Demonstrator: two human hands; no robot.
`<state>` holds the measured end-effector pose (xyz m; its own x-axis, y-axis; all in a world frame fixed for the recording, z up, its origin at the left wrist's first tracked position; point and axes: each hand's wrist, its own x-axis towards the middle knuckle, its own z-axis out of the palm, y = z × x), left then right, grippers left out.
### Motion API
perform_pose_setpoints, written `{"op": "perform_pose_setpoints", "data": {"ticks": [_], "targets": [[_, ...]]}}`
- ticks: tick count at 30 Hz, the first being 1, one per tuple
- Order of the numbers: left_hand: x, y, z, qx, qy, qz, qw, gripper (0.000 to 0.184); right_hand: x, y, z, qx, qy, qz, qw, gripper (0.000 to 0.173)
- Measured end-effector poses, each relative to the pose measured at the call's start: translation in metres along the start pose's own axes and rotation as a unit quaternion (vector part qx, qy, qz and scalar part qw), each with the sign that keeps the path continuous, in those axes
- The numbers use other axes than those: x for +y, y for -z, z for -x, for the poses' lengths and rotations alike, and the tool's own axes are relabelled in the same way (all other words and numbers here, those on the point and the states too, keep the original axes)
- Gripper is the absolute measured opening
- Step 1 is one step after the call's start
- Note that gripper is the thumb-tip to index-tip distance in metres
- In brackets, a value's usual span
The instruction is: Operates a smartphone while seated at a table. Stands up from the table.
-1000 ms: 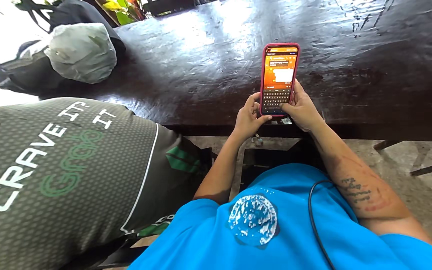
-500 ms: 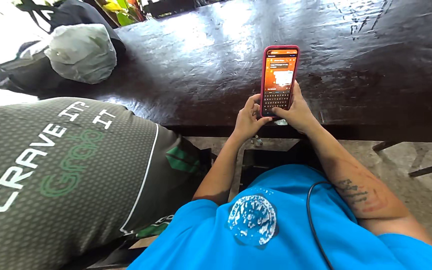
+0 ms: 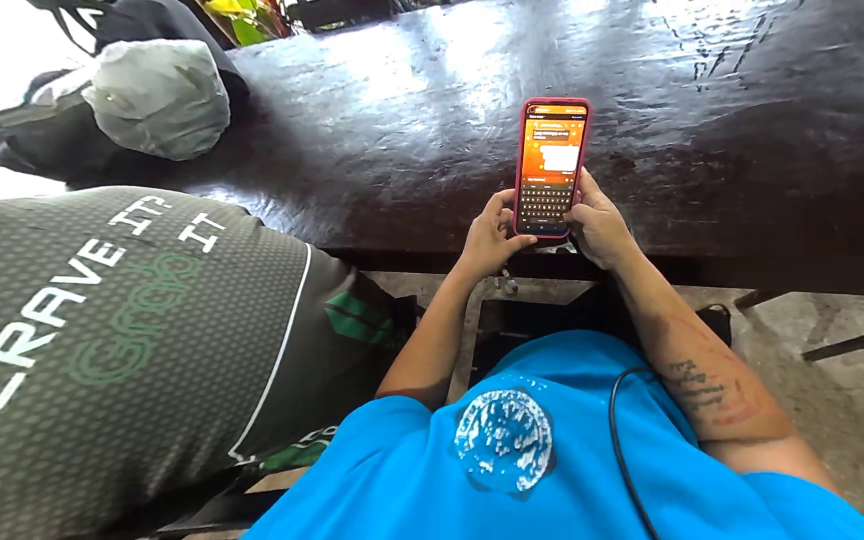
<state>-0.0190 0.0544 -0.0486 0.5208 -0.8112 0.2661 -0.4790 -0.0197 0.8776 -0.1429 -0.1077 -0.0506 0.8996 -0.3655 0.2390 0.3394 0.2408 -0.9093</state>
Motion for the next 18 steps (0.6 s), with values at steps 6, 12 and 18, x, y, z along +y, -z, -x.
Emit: {"op": "perform_pose_setpoints", "data": {"ticks": [6,12,18], "targets": [[0.001,-0.001,0.003,0.003,-0.017,0.007,1.000,0.076,0.002,-0.002,-0.001,0.026,-0.003,0.010,1.000,0.058],[-0.006,-0.007,0.004,0.022,-0.058,-0.020,0.998,0.073,0.004,-0.012,0.001,0.053,0.028,0.125,0.990,0.083],[-0.005,-0.007,0.005,0.033,-0.080,-0.056,0.995,0.071,0.004,-0.030,-0.003,0.139,0.002,0.274,0.952,0.110]]}}
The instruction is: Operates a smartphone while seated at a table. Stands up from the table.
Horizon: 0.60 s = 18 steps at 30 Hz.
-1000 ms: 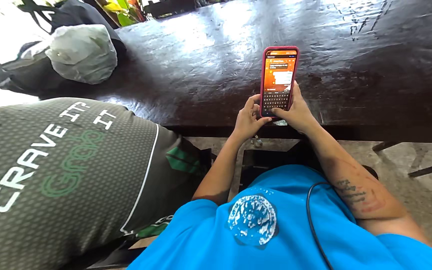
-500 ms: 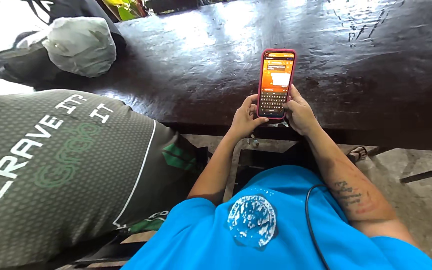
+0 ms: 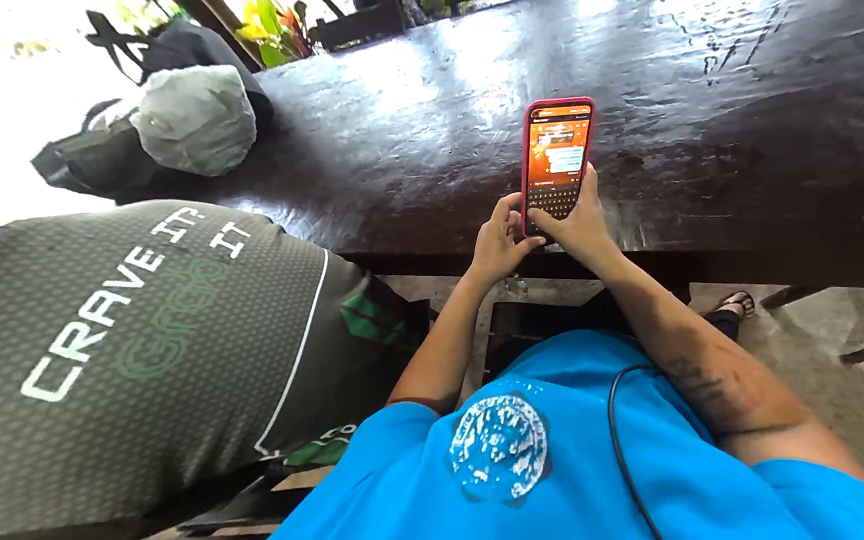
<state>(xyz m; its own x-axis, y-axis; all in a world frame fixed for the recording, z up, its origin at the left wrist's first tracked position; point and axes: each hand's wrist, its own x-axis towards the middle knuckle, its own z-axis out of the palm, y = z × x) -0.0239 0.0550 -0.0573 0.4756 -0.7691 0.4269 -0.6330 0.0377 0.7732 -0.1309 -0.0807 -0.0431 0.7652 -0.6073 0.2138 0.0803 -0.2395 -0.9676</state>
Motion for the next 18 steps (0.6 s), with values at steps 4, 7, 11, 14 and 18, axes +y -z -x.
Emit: {"op": "perform_pose_setpoints", "data": {"ticks": [4,7,11,14,18], "targets": [[0.000,0.004,-0.002,-0.013,0.019,0.026,0.999,0.073,0.014,0.021,-0.008,-0.123,0.021,-0.241,0.963,0.076],[0.003,0.007,-0.003,-0.027,0.042,0.069,0.996,0.074,0.013,0.024,-0.008,-0.136,0.011,-0.274,0.952,0.069],[0.005,0.007,0.001,-0.020,0.045,0.058,0.997,0.076,0.011,0.022,-0.005,-0.127,0.029,-0.224,0.966,0.075],[0.002,0.001,0.004,-0.001,0.009,-0.006,1.000,0.072,0.010,0.011,0.006,-0.062,0.039,-0.097,0.993,0.096],[0.002,0.001,0.004,0.005,0.018,-0.023,1.000,0.071,0.006,-0.005,0.009,0.019,0.021,0.015,0.999,0.111]]}}
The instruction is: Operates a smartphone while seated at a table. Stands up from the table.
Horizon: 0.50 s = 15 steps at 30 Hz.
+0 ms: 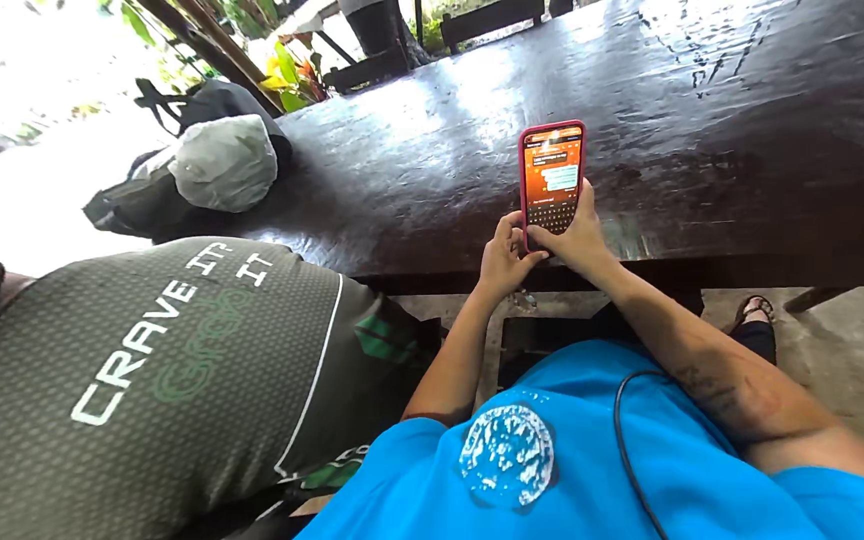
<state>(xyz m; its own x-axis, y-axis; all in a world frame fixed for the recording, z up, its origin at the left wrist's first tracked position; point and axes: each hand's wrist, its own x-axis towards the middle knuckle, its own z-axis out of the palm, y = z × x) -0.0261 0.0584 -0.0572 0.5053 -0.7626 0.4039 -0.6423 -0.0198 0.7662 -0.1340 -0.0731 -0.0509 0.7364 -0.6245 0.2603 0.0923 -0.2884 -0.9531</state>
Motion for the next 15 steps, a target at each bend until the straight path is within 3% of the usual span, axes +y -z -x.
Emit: {"op": "perform_pose_setpoints", "data": {"ticks": [5,15], "targets": [[0.002,0.003,-0.002,-0.014,0.008,0.041,0.999,0.073,0.002,0.017,-0.012,-0.099,-0.013,-0.133,0.986,0.104],[0.002,0.004,0.002,-0.025,0.006,0.076,0.997,0.077,0.003,0.017,-0.010,-0.102,-0.016,-0.143,0.984,0.098]]}}
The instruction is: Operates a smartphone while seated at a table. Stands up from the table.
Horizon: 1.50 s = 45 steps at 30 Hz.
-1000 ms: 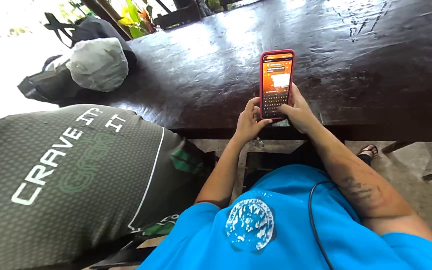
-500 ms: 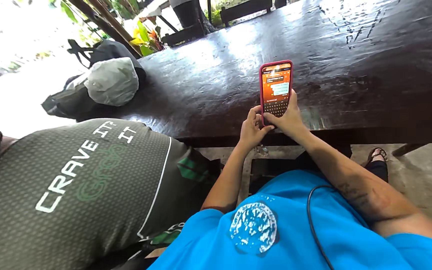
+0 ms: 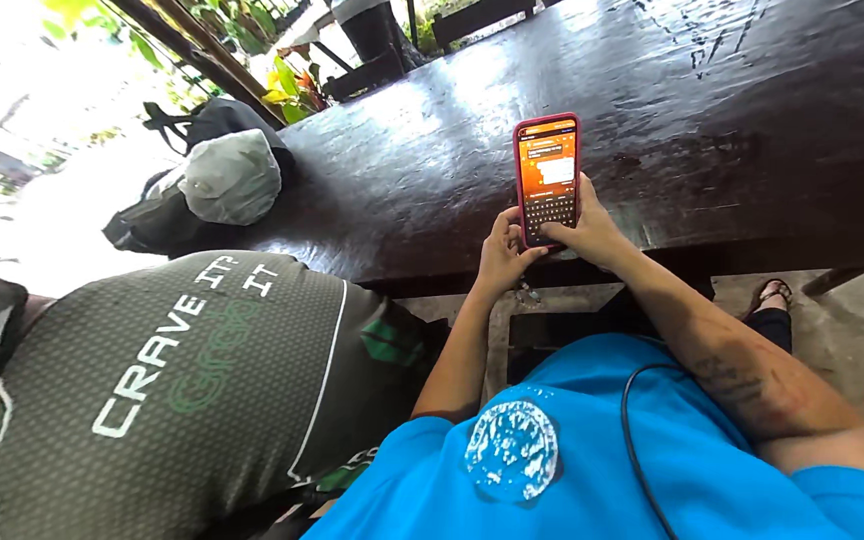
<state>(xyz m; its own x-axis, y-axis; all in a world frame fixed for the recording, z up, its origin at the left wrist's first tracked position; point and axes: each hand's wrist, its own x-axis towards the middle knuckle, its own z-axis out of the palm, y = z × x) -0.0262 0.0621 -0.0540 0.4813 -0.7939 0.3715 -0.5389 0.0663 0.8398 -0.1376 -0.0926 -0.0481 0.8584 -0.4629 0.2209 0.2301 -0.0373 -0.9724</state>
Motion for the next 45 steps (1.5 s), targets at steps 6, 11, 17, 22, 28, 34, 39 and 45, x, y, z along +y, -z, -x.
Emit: {"op": "perform_pose_setpoints", "data": {"ticks": [6,11,17,22,28,34,39,45], "targets": [[-0.005,-0.002,-0.004,0.010,-0.009,0.000,1.000,0.074,0.002,-0.002,-0.003,0.019,0.002,0.017,1.000,0.093],[0.000,0.000,-0.001,-0.001,-0.010,-0.028,1.000,0.075,-0.001,-0.007,-0.003,0.056,-0.026,0.099,0.993,0.094],[-0.001,-0.001,-0.003,0.005,0.001,-0.016,1.000,0.073,0.003,0.000,-0.003,0.013,0.008,-0.066,0.998,0.064],[0.000,-0.001,0.000,0.007,-0.008,-0.027,1.000,0.075,0.003,-0.004,-0.002,0.032,0.010,-0.011,0.999,0.074],[-0.001,-0.002,0.000,0.009,-0.021,-0.025,0.999,0.074,-0.003,-0.014,0.000,0.083,-0.020,0.111,0.990,0.106],[0.002,0.001,0.001,-0.006,-0.005,-0.004,1.000,0.077,0.000,0.001,-0.001,-0.001,-0.005,0.009,1.000,0.104],[0.004,0.004,0.002,-0.013,0.006,-0.005,1.000,0.076,0.000,0.004,0.000,-0.023,0.005,-0.004,1.000,0.101],[0.000,0.004,-0.007,-0.010,0.022,0.052,0.998,0.075,0.001,0.013,-0.001,-0.069,0.005,-0.126,0.990,0.087]]}}
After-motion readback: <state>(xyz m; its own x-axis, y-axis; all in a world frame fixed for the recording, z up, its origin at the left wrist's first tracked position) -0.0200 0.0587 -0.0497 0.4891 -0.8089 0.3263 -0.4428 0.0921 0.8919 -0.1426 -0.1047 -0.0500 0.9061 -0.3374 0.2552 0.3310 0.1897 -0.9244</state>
